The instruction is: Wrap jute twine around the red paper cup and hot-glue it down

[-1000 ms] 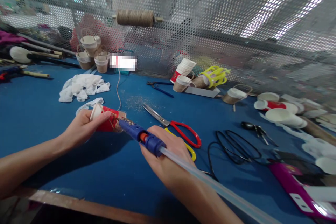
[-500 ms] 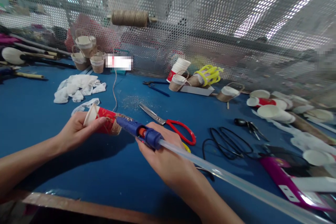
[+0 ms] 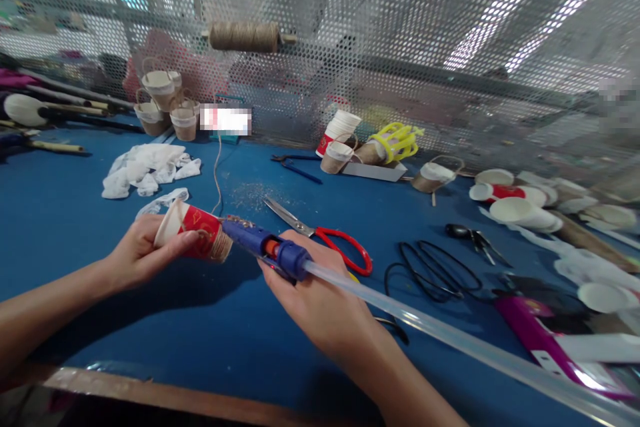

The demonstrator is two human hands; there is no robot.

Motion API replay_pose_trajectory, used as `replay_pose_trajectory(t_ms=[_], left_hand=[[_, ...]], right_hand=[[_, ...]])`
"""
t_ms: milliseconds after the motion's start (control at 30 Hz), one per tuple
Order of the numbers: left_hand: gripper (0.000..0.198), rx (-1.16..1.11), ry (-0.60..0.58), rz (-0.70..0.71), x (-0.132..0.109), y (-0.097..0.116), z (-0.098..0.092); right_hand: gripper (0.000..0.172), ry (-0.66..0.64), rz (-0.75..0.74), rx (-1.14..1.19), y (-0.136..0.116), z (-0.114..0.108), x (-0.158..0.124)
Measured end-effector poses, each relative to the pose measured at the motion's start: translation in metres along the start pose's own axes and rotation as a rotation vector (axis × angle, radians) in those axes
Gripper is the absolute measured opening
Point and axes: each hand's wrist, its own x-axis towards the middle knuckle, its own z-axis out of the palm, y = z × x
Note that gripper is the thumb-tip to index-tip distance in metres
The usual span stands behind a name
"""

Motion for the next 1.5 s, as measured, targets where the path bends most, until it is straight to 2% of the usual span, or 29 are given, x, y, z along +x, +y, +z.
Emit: replay_pose_trajectory(t_ms=[67, 200, 333, 467, 633, 867, 1167, 1400, 1500], left_hand=[[0.033, -0.012, 0.009, -0.060, 0.0008, 0.0002, 0.0001], [0.034, -0.114, 0.052, -0.282, 0.0041, 0.0002, 0.0026], [0.035, -0.213, 0.083, -0.458, 0.0054, -0.0015, 0.0044], [0.032, -0.286, 0.091, -0.541, 0.0056, -0.0025, 0.0040], [0.036, -0.257, 0.112, -0.581, 0.0062, -0.0016, 0.0037], [0.038, -0.236, 0.123, -0.533, 0.0069, -0.0009, 0.0042], [0.035, -0.152, 0.110, -0.370, 0.0036, 0.0024, 0.0050], [0.034, -0.055, 0.068, -0.106, 0.0013, 0.0061, 0.0022], [0.032, -0.029, 0.053, -0.039, -0.0001, 0.0069, 0.0009]], right_hand=[[0.016, -0.019, 0.006, 0.000, -0.0032, -0.0028, 0.0014], [0.016, -0.092, 0.011, 0.010, -0.0082, -0.0064, 0.0019], [0.017, -0.105, -0.013, 0.029, -0.0065, -0.0027, -0.0020], [0.017, -0.116, -0.037, 0.036, -0.0047, 0.0008, -0.0045], [0.021, -0.126, -0.051, 0.034, -0.0060, -0.0007, -0.0039], [0.020, -0.150, -0.063, 0.027, -0.0091, -0.0025, -0.0041], [0.013, -0.073, 0.018, -0.004, -0.0046, -0.0046, -0.0007], [0.011, -0.044, 0.051, 0.060, -0.0079, -0.0069, 0.0038], [0.011, -0.030, 0.047, 0.079, -0.0090, -0.0081, 0.0050]])
